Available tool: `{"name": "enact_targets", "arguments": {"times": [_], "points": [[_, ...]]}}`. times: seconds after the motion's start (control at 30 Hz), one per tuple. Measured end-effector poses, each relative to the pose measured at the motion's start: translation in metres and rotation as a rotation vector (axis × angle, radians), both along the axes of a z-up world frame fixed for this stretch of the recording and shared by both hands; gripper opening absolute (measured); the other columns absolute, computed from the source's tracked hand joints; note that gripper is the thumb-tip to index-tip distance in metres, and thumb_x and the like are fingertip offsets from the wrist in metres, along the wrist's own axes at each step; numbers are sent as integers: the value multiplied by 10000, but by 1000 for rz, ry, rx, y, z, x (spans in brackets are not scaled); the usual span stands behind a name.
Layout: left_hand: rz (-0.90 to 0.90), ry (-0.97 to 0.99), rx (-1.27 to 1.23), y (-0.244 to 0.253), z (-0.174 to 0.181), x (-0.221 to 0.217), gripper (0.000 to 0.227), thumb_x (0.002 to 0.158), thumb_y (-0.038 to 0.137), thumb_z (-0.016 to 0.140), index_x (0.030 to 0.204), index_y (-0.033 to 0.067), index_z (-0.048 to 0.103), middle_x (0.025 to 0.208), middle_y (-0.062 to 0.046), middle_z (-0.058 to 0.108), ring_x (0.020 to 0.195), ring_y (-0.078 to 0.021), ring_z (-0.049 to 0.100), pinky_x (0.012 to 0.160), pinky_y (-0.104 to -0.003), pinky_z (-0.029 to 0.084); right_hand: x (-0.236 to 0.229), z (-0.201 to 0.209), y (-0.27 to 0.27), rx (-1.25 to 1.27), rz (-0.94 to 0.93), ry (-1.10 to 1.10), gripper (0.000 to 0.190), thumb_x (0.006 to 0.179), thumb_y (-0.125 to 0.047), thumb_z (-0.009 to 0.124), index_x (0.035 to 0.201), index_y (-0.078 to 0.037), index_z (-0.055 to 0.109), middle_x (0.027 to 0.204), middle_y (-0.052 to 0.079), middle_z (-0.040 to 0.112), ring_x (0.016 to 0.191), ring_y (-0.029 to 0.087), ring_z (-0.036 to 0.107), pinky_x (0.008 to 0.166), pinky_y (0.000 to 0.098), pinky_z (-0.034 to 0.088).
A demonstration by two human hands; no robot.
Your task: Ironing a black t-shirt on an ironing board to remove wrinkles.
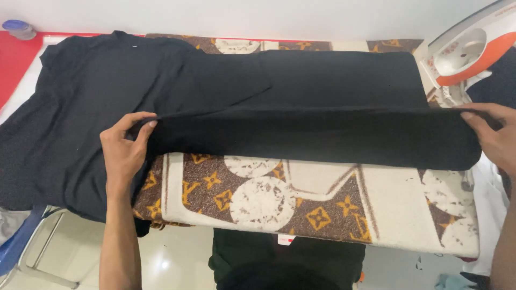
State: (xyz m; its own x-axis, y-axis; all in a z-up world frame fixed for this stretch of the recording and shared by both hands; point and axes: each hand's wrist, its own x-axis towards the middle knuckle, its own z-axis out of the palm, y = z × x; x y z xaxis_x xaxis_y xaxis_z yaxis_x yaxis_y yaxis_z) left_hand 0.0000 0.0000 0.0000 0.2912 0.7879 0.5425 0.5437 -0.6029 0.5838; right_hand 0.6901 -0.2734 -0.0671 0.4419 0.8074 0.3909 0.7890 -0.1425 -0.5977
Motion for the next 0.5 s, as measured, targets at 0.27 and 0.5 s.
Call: {"name": "enact_targets", "arguments": {"times": [0.27,0.5], "points": [[-140,121,-211,-26,6,-35,148,1004,164,688,1084,85,784,1072,-39,787,996,-144,722,867,-271,494,50,-37,-68,-255,-42,-10,181,1064,-191,719,1168,-66,797,913,103,740,628,173,515,591,273,329],[-202,191,-388,-44,-4,-63,203,965,213,653,1030,97,806,1045,-29,831,990,-156,781,860,-278,571,48,-56,-98,-554,46,80,367,908,-215,693,1213,-44,805,1207,164,788,1120,336,751,1018,468,615]]}}
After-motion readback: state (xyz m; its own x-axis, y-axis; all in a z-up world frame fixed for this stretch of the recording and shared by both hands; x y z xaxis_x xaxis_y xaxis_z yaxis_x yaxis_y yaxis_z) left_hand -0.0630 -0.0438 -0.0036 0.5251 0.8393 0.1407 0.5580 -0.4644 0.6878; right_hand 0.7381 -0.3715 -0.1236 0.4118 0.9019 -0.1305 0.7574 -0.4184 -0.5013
